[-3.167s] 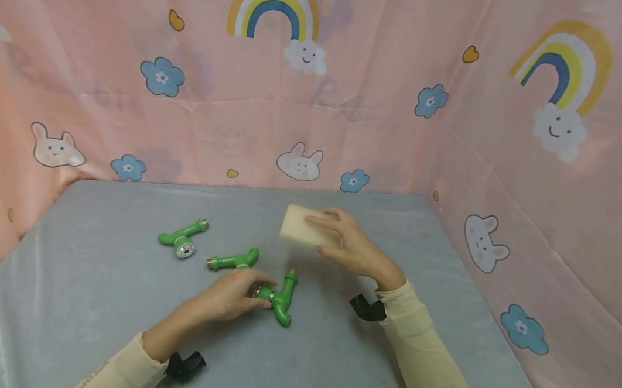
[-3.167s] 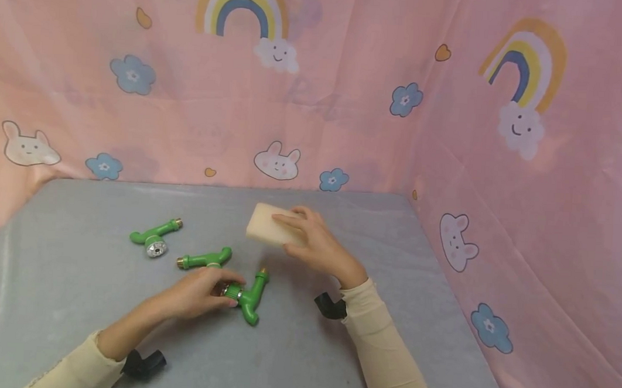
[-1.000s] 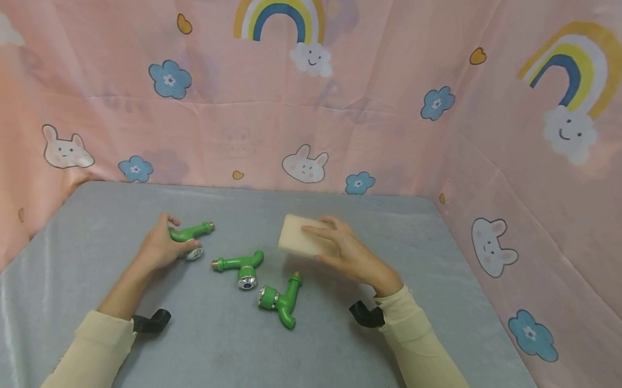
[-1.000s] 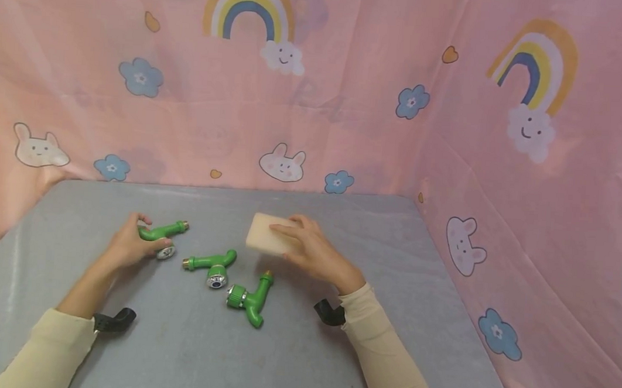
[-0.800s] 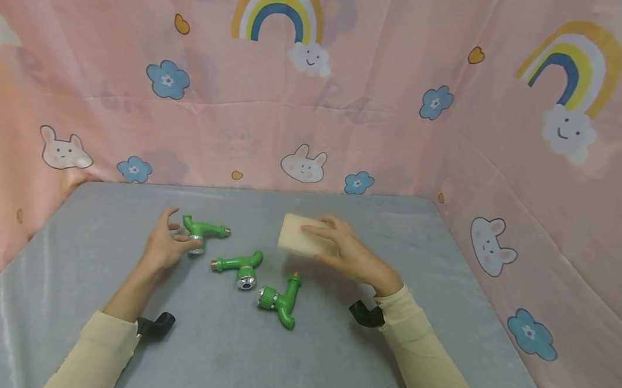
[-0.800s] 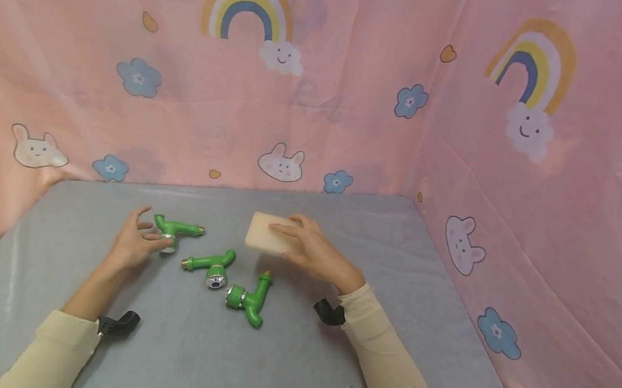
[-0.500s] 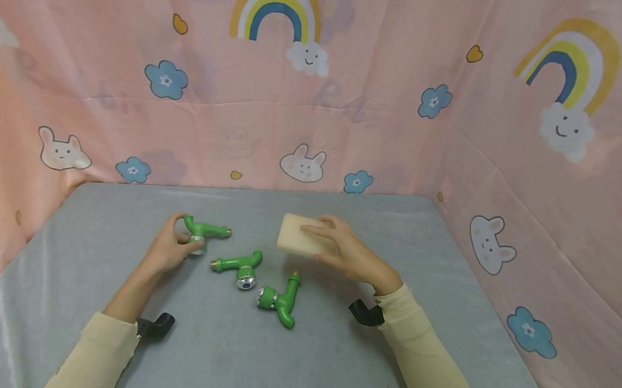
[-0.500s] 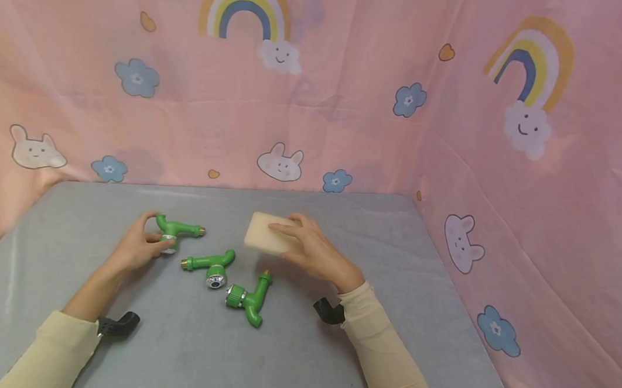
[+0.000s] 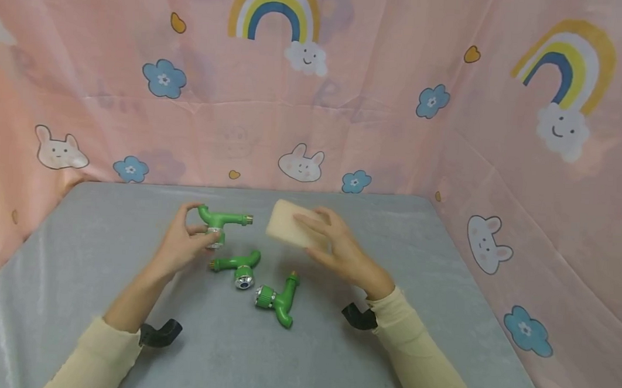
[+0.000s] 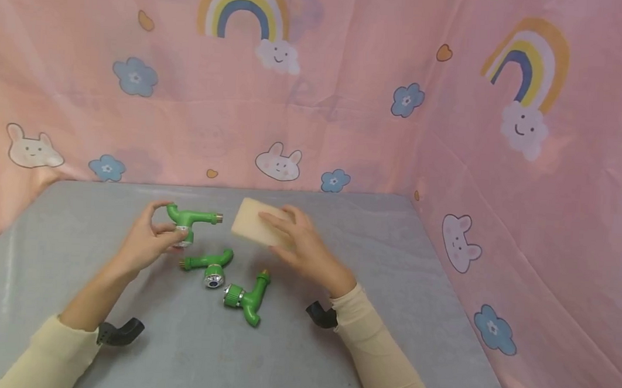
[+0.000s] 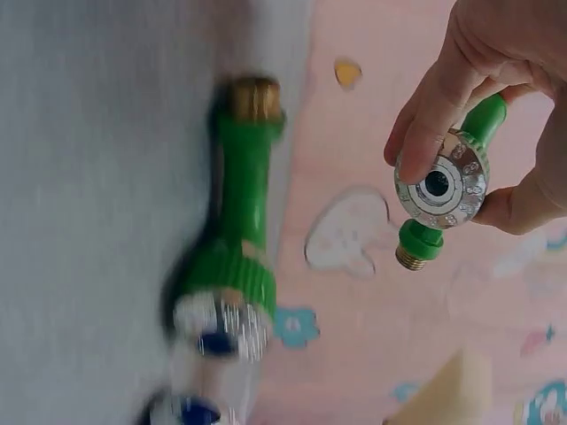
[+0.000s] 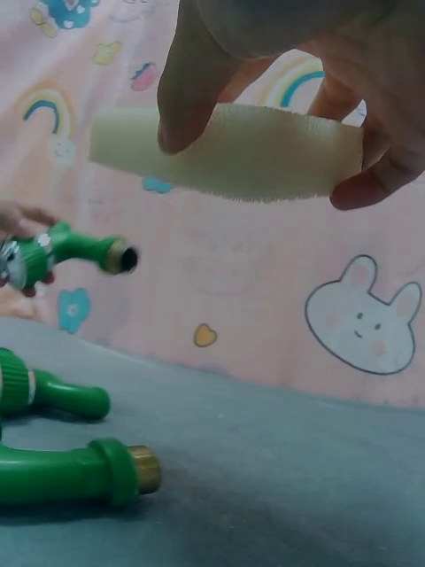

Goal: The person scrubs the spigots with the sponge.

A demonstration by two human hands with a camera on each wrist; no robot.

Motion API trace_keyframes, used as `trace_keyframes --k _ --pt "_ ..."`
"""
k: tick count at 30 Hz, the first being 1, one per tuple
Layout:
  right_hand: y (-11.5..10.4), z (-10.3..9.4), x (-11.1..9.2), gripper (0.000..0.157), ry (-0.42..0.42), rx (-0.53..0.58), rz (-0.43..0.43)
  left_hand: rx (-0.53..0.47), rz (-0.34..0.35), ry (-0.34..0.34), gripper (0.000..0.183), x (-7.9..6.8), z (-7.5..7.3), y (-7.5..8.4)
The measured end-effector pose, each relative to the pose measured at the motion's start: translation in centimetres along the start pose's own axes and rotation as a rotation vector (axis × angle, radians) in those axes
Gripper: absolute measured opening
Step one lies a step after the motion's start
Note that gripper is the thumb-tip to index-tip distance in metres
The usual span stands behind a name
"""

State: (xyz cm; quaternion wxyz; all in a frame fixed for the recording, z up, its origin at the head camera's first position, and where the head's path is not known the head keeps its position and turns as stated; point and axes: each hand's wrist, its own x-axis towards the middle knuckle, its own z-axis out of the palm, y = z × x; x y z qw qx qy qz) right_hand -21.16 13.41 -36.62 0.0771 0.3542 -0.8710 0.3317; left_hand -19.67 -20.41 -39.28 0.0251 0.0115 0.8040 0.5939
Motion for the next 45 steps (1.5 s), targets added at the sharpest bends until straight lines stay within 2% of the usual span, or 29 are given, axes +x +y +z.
trace_keyframes --k 4,7,11,17,20,22,25,28,30,34,39,45 --pt "-0.9 0.9 0.4 0.062 0.067 -0.045 -0.099 -0.047 0.078 -0.037 0.082 -1.0 1.9 1.3" --pt "-1.4 1.6 0.5 0.064 0.087 -0.071 -0.143 -0.053 0.123 -0.049 0.078 -1.7 3.1 2.1" --pt "-1.6 1.8 0.3 0.067 0.089 -0.090 -0.127 -0.052 0.148 -0.053 0.076 -2.4 3.9 2.9" --pt "-0.8 0.5 0.1 0.068 0.067 -0.076 -0.006 -0.064 0.131 -0.039 0.076 -2.7 3.6 3.2" --pt "-0.3 -0.4 0.1 0.067 0.095 -0.060 0.035 -0.080 0.120 -0.035 0.076 -2.7 3.5 3.0" --pt "-0.2 -0.9 0.0 0.066 0.130 -0.049 0.035 -0.090 0.112 -0.046 0.077 -2.6 3.6 2.9" --pt "-0.4 -0.9 0.0 0.064 0.167 -0.055 -0.029 -0.123 0.083 -0.079 0.078 -2.6 3.9 2.9" --pt "-1.0 -0.4 0.0 0.062 0.148 -0.087 -0.120 -0.175 0.049 -0.108 0.079 -2.6 4.2 2.9" --pt "-1.4 0.1 0.0 0.061 0.125 -0.097 -0.150 -0.207 0.032 -0.120 0.079 -2.7 4.3 3.0" --pt "-1.6 0.5 -0.2 0.062 0.088 -0.059 -0.106 -0.238 0.002 -0.136 0.079 -2.8 4.3 3.0" --pt "-1.2 -0.1 -0.3 0.063 0.050 -0.010 -0.031 -0.260 -0.036 -0.157 0.078 -2.8 4.0 3.1" --pt "-0.6 -1.5 -0.2 0.064 0.087 -0.028 0.033 -0.303 -0.081 -0.155 0.075 -2.7 3.8 3.1"
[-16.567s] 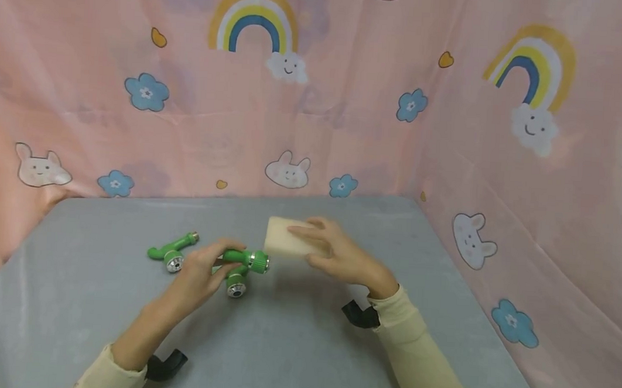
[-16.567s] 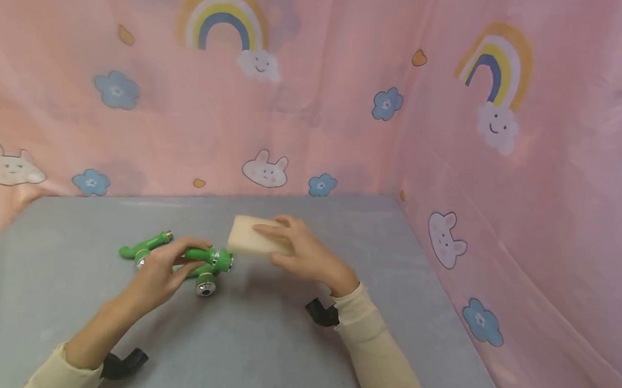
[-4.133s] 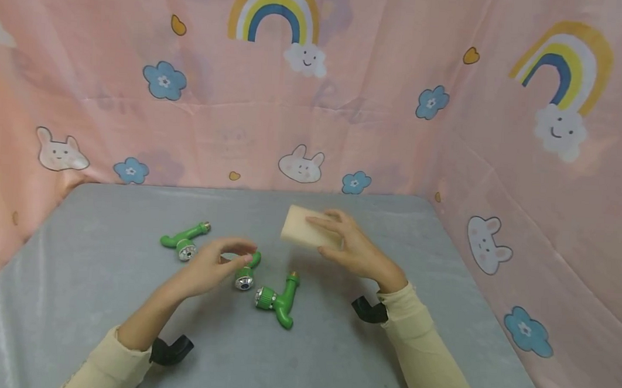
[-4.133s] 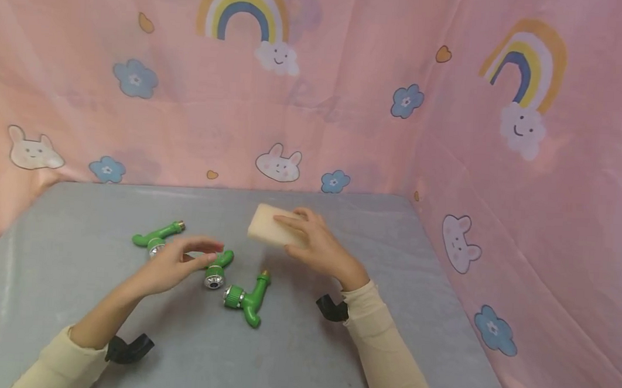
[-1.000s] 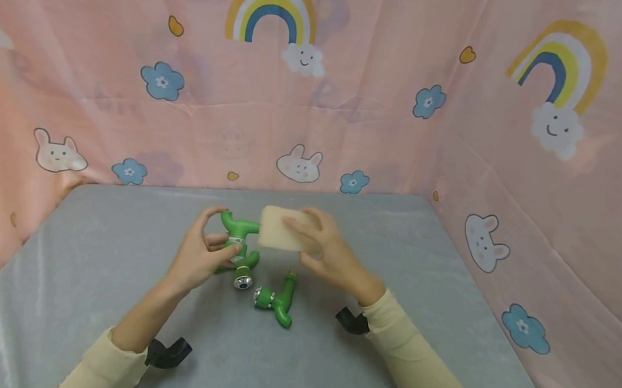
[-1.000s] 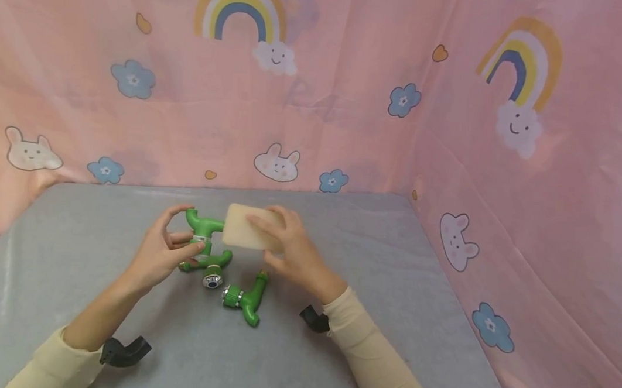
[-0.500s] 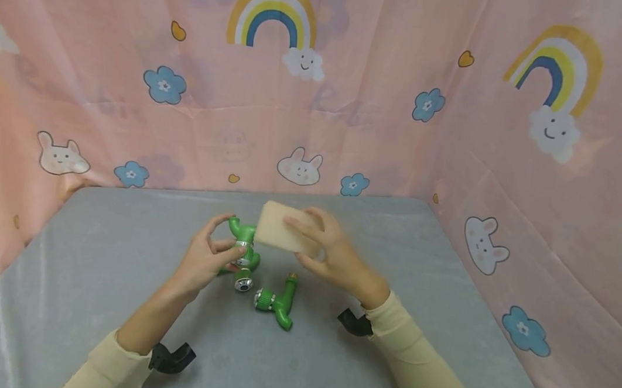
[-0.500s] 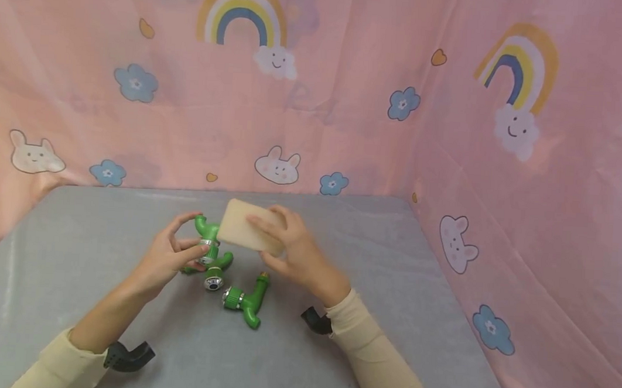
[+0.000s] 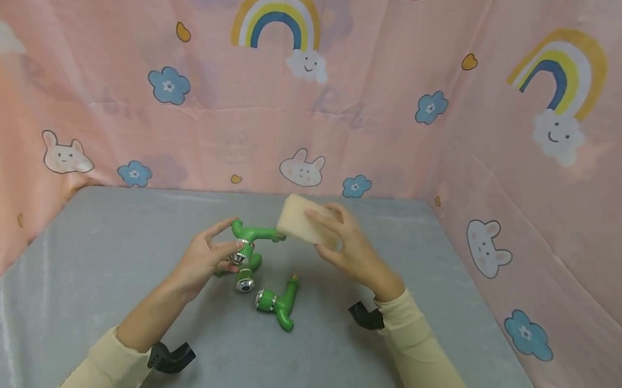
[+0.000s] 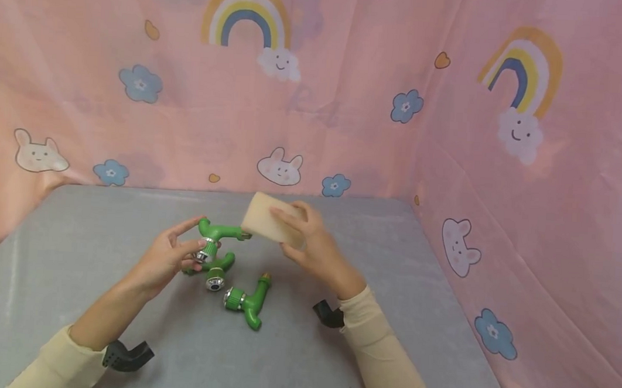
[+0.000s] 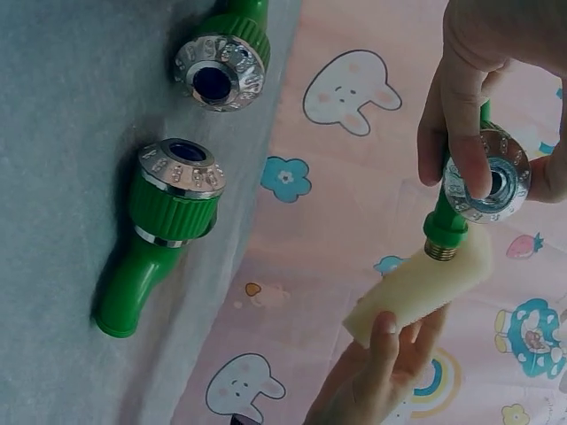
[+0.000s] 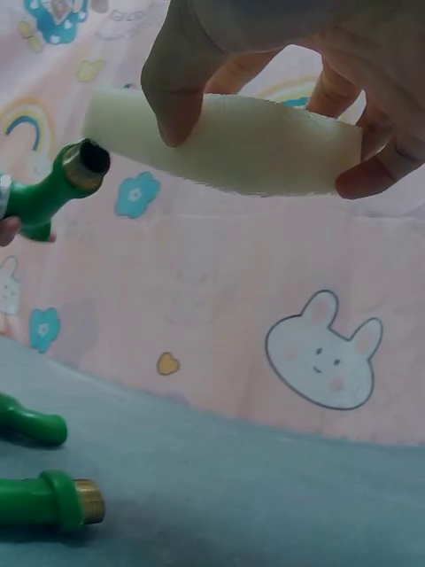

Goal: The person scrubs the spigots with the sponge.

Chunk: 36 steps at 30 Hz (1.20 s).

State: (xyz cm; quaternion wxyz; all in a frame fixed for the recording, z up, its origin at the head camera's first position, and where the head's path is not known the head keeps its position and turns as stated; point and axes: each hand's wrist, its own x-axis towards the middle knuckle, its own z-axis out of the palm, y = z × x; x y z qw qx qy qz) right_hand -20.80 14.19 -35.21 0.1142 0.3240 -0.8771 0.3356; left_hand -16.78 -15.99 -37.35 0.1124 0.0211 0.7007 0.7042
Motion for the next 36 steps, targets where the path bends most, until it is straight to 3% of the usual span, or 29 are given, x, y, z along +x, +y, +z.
trace_keyframes --k 5,11,16,22,25,32,36 --pt "-0.5 0.0 -0.2 0.062 0.051 -0.001 -0.040 0.038 0.015 -0.003 0.079 -0.2 0.2 -0.2" --pt "-2.1 1.5 -0.3 0.058 -0.027 0.002 -0.104 0.122 0.111 -0.025 0.081 -0.4 0.6 -0.4" --pt "-2.1 1.8 -0.3 0.058 -0.060 -0.009 -0.053 0.159 0.160 -0.009 0.082 -0.2 0.5 -0.3" --pt "-0.9 0.4 -0.4 0.058 -0.147 -0.004 0.044 0.207 0.208 0.000 0.081 0.1 0.3 -0.7" --pt "-0.5 -0.3 -0.4 0.058 -0.143 0.008 0.067 0.229 0.245 -0.008 0.081 0.3 0.5 -1.0" --pt "-1.8 0.9 0.1 0.060 -0.101 0.042 -0.067 0.251 0.344 -0.047 0.081 0.2 1.3 -0.9" --pt "-2.0 1.5 0.1 0.060 -0.143 0.056 -0.043 0.275 0.360 -0.036 0.079 -0.1 1.4 -0.7"
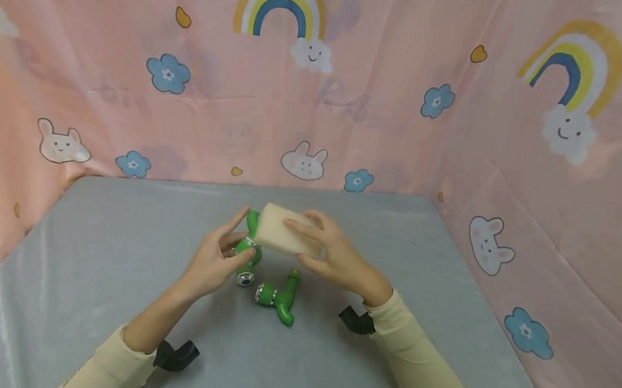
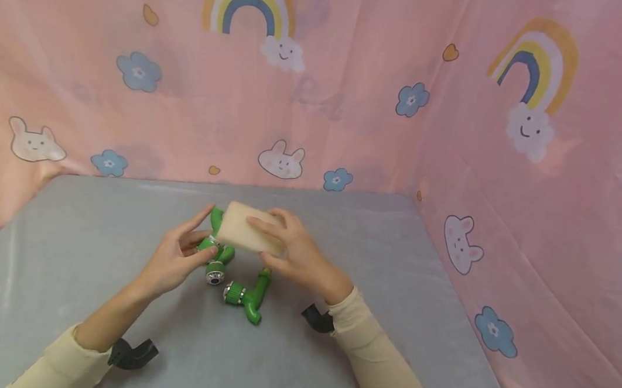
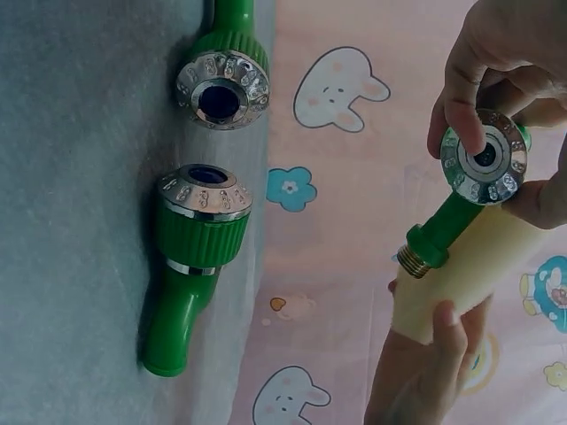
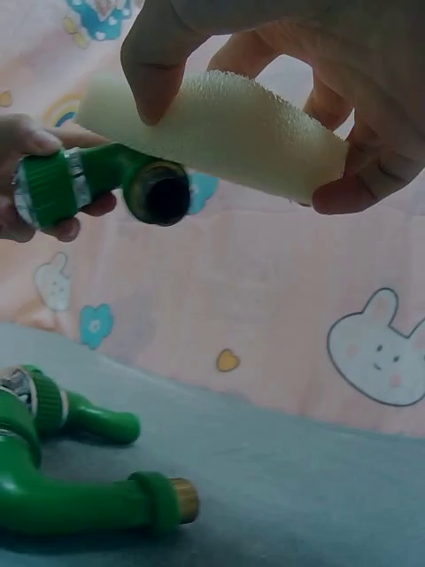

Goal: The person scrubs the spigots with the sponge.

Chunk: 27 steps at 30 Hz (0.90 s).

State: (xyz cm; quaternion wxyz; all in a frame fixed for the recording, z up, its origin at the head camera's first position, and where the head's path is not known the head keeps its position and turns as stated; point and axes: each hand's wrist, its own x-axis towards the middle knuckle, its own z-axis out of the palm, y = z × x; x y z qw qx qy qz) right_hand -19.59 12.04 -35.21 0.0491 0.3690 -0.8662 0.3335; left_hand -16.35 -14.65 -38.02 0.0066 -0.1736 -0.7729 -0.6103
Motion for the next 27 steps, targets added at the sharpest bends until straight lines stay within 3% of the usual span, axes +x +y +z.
trace_keyframes --k 8,11,17,20,27 --pt "1.3 -1.7 -0.6 0.058 -0.016 0.020 0.115 0.051 -0.059 0.053 0.060 0.0 -0.5 -0.2" --pt "1.0 -1.8 -0.4 0.060 0.049 0.024 0.080 0.035 -0.042 0.052 0.052 0.2 -0.4 -0.2" --pt "0.2 -0.2 0.3 0.062 0.125 0.007 -0.062 -0.009 0.015 -0.023 0.049 0.1 0.0 -0.1" --pt "0.6 0.0 0.3 0.063 0.123 0.005 -0.038 -0.030 0.028 -0.043 0.048 0.0 0.0 0.1" --pt "1.3 -1.3 0.1 0.063 0.172 -0.004 0.025 -0.051 0.006 0.001 0.043 0.1 -0.6 0.2"
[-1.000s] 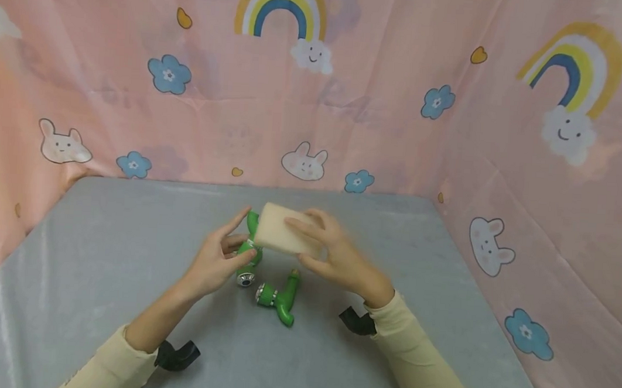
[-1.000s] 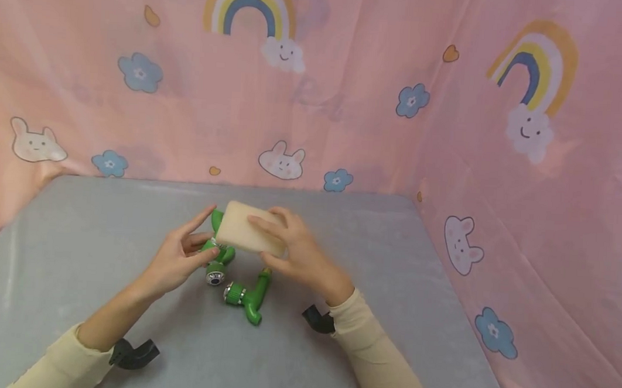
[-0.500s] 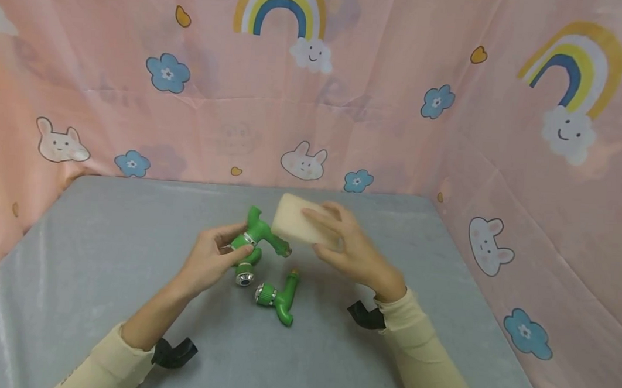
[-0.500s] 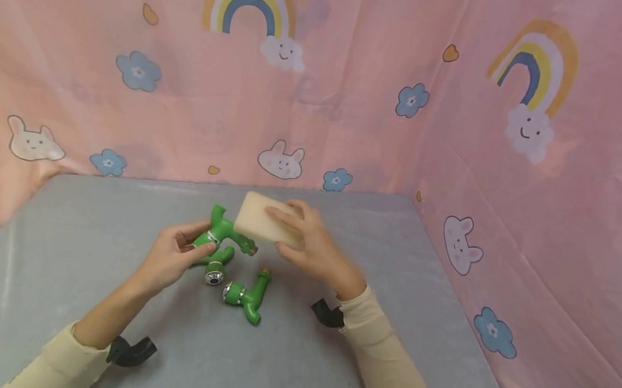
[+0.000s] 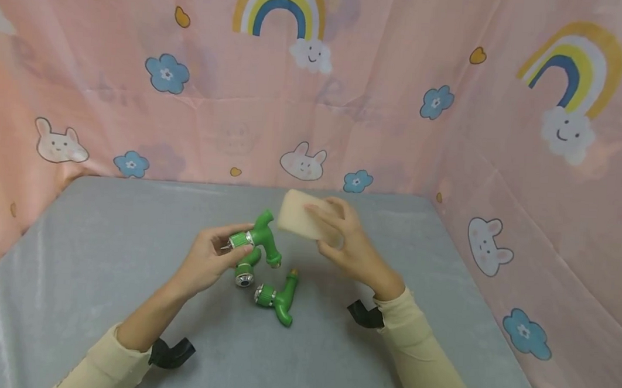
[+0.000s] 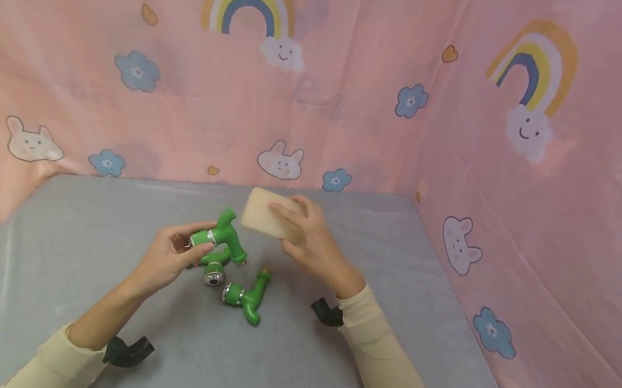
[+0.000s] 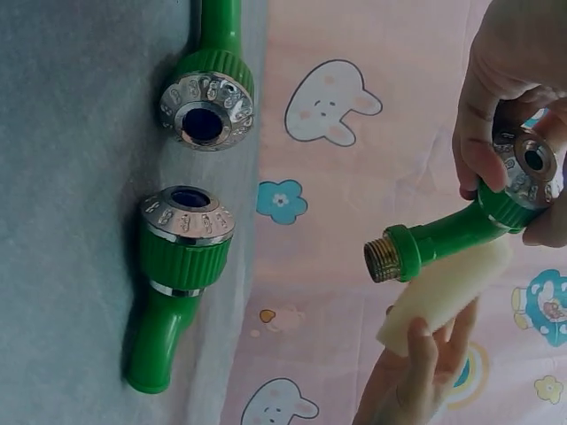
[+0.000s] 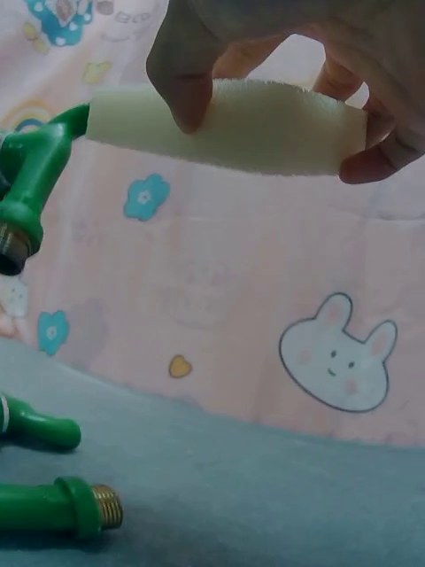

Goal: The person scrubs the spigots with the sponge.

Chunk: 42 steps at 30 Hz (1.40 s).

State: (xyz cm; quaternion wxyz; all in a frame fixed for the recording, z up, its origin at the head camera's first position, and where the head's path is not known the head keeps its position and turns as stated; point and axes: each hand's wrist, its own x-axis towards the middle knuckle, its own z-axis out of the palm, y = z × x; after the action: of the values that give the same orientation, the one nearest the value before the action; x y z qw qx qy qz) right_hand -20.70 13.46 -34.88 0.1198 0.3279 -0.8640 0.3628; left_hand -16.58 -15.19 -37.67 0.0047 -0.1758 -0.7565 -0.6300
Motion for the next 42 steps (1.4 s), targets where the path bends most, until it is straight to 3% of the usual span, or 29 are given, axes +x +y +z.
trace_keyframes --k 5,9,14,18,22,26,30,36,42 --pt "-0.9 0.3 -0.1 0.064 0.047 0.026 -0.076 0.031 -0.025 0.022 0.038 0.1 0.1 -0.1" --pt "-1.3 1.4 0.0 0.062 0.006 -0.033 -0.122 0.069 -0.030 0.010 0.037 0.1 0.4 -0.3" --pt "-0.8 1.7 -0.1 0.063 -0.059 -0.050 -0.042 0.091 -0.033 0.026 0.040 0.0 0.5 -0.4" --pt "-0.3 0.6 -0.2 0.063 -0.098 -0.024 0.040 0.088 -0.077 0.063 0.048 0.1 0.3 -0.2" --pt "0.1 -0.5 -0.3 0.063 -0.098 -0.012 0.092 0.109 -0.075 0.086 0.042 0.1 0.1 -0.1" --pt "-0.2 -0.6 -0.3 0.062 -0.072 -0.016 0.043 0.180 -0.039 0.090 0.037 0.1 0.0 0.0" --pt "-1.2 0.9 -0.1 0.061 -0.094 -0.013 -0.040 0.225 -0.053 0.054 0.041 -0.1 0.2 -0.2" --pt "-1.5 2.2 -0.2 0.064 -0.186 -0.066 -0.024 0.212 -0.074 0.064 0.044 -0.2 0.5 -0.3" --pt "-0.6 1.0 -0.6 0.063 -0.207 -0.080 0.030 0.240 -0.045 0.080 0.041 -0.2 0.2 -0.1"
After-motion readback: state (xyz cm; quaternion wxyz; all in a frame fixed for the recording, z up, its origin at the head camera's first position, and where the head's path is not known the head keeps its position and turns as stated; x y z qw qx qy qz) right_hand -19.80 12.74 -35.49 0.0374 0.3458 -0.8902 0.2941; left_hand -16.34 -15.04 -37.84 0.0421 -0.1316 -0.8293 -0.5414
